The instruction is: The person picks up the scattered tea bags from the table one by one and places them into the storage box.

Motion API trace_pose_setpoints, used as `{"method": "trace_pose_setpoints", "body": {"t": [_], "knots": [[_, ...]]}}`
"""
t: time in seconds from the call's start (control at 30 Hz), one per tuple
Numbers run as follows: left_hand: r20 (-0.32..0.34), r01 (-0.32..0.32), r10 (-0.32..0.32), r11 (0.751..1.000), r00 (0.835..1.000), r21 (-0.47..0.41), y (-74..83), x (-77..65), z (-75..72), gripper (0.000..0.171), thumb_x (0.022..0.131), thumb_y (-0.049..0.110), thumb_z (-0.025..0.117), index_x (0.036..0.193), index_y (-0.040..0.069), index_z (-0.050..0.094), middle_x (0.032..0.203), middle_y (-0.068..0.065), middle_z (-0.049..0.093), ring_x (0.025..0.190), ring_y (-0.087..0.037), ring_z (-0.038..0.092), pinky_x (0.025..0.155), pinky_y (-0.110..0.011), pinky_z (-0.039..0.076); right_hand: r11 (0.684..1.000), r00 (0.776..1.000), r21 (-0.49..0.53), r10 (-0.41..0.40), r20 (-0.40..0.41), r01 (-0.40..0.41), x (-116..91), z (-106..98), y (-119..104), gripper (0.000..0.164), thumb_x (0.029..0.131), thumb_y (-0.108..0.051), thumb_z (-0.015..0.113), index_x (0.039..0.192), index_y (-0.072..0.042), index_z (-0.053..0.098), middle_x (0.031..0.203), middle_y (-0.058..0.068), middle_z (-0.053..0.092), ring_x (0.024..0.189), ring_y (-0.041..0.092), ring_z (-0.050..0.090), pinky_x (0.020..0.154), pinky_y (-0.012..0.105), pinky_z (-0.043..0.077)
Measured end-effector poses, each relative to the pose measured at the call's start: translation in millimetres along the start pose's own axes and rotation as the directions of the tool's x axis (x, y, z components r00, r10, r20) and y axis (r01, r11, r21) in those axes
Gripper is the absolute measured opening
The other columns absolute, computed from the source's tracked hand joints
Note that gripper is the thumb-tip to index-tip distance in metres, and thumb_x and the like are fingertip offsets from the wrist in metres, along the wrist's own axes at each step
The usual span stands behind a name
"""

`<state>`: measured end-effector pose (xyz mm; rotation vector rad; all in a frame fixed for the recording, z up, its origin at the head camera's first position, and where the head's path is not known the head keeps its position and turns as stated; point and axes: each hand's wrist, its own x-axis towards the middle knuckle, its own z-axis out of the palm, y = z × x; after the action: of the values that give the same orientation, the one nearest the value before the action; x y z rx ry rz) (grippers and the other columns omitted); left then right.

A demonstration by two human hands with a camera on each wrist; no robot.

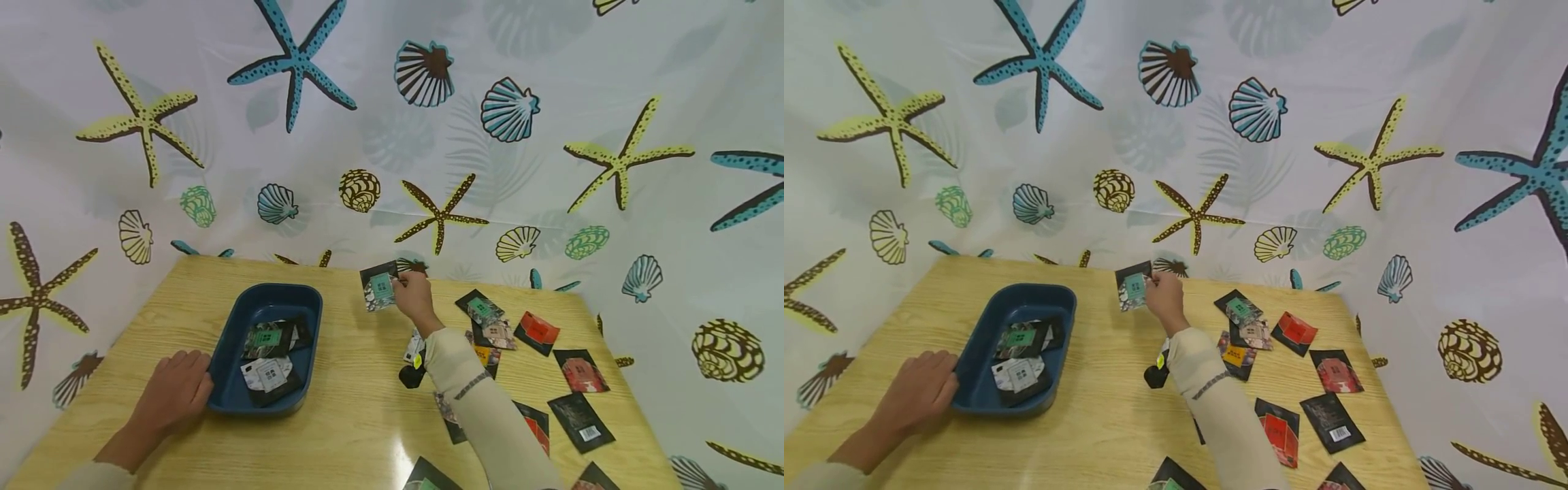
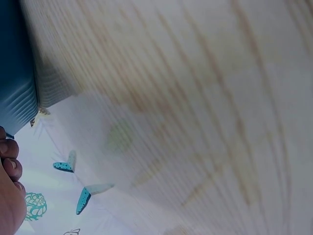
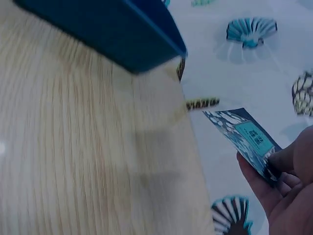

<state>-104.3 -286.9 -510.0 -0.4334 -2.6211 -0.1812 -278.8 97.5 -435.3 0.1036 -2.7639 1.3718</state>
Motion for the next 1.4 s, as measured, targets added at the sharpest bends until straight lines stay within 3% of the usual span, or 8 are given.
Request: {"method": "trace_pose_setpoints", "body": {"t": [0.27, 0.43, 0.53, 0.67, 0.8, 0.93, 1.2, 1.4], "knots": [[-0.026, -0.007, 0.007, 1.000, 1.000, 0.002, 0.4, 1.9, -0.1, 0.019, 0.085, 0.009, 0.048, 0.072, 0.016, 0.037, 0.069, 0.005, 0.031, 0.065, -0.013, 0.022, 0.065, -0.030, 0.017, 0.973, 0.940, 0.223, -0.029, 0.341, -0.051, -24, 27, -49, 0.031, 0.101, -0.009, 0.044, 0.113, 0.006, 0.068, 0.076, 0.007, 0.059, 0.058, 0.013, 0.048, 0.057, 0.024, 0.040], [-0.034, -0.020, 0.020, 1.000, 0.999, 0.009, -1.7, 4.5, -0.3, 0.018, 0.084, 0.009, 0.049, 0.072, 0.016, 0.037, 0.068, 0.004, 0.031, 0.064, -0.013, 0.022, 0.065, -0.029, 0.017, 0.979, 0.850, 0.199, -0.066, 0.523, -0.046, -48, 53, -76, 0.037, 0.100, -0.007, 0.046, 0.133, 0.004, 0.059, 0.130, 0.020, 0.065, 0.089, 0.022, 0.063, 0.069, 0.024, 0.043], [-0.028, -0.025, 0.025, 1.000, 0.999, 0.010, -3.4, 5.3, -0.2, 0.018, 0.085, 0.010, 0.049, 0.072, 0.016, 0.037, 0.069, 0.004, 0.030, 0.064, -0.013, 0.021, 0.065, -0.030, 0.017, 0.987, 0.818, 0.160, -0.104, 0.565, 0.015, -61, 72, -86, 0.036, 0.097, -0.003, 0.046, 0.129, 0.007, 0.062, 0.099, 0.013, 0.071, 0.067, 0.013, 0.051, 0.063, 0.024, 0.035], [-0.022, -0.030, 0.030, 1.000, 0.999, 0.009, -3.6, 5.5, 0.0, 0.019, 0.086, 0.010, 0.049, 0.073, 0.017, 0.037, 0.069, 0.005, 0.029, 0.064, -0.012, 0.020, 0.065, -0.030, 0.017, 0.989, 0.791, 0.128, -0.135, 0.597, 0.073, -74, 95, -89, 0.032, 0.094, 0.002, 0.046, 0.116, 0.007, 0.068, 0.059, -0.001, 0.035, 0.048, 0.008, 0.025, 0.054, 0.022, 0.028], [-0.030, -0.029, 0.029, 1.000, 0.999, 0.005, -1.7, 6.1, 0.5, 0.020, 0.086, 0.009, 0.049, 0.073, 0.017, 0.036, 0.069, 0.006, 0.029, 0.065, -0.012, 0.019, 0.065, -0.029, 0.017, 0.992, 0.752, 0.078, -0.127, 0.647, 0.100, -84, 107, -89, 0.038, 0.096, -0.001, 0.046, 0.129, 0.004, 0.063, 0.092, 0.010, 0.072, 0.062, 0.007, 0.049, 0.063, 0.019, 0.038], [-0.022, -0.020, 0.020, 1.000, 1.000, 0.003, -0.6, 5.5, 2.3, 0.019, 0.085, 0.009, 0.049, 0.072, 0.016, 0.037, 0.069, 0.005, 0.030, 0.064, -0.012, 0.021, 0.064, -0.030, 0.018, 0.992, 0.723, 0.054, -0.122, 0.680, 0.116, -88, 103, -89, 0.039, 0.098, -0.005, 0.050, 0.135, 0.002, 0.058, 0.132, 0.015, 0.066, 0.113, 0.017, 0.066, 0.085, 0.021, 0.051], [-0.002, 0.006, -0.006, 1.000, 1.000, 0.026, -1.3, 1.7, 1.4, 0.017, 0.085, 0.011, 0.050, 0.073, 0.017, 0.039, 0.069, 0.005, 0.031, 0.065, -0.013, 0.024, 0.065, -0.030, 0.020, 0.982, 0.780, 0.120, -0.191, 0.596, 0.148, -63, 59, -71, 0.044, 0.099, -0.009, 0.051, 0.142, 0.001, 0.051, 0.138, 0.020, 0.061, 0.127, 0.031, 0.061, 0.101, 0.038, 0.051], [-0.002, 0.004, -0.004, 1.000, 1.000, 0.024, -1.4, 0.0, 0.7, 0.018, 0.085, 0.011, 0.051, 0.073, 0.017, 0.039, 0.070, 0.006, 0.031, 0.065, -0.012, 0.024, 0.065, -0.030, 0.018, 0.972, 0.844, -0.075, -0.152, 0.515, 0.221, -35, 9, -39, 0.038, 0.098, -0.009, 0.054, 0.134, 0.002, 0.059, 0.128, 0.019, 0.066, 0.120, 0.032, 0.063, 0.099, 0.044, 0.052]]}}
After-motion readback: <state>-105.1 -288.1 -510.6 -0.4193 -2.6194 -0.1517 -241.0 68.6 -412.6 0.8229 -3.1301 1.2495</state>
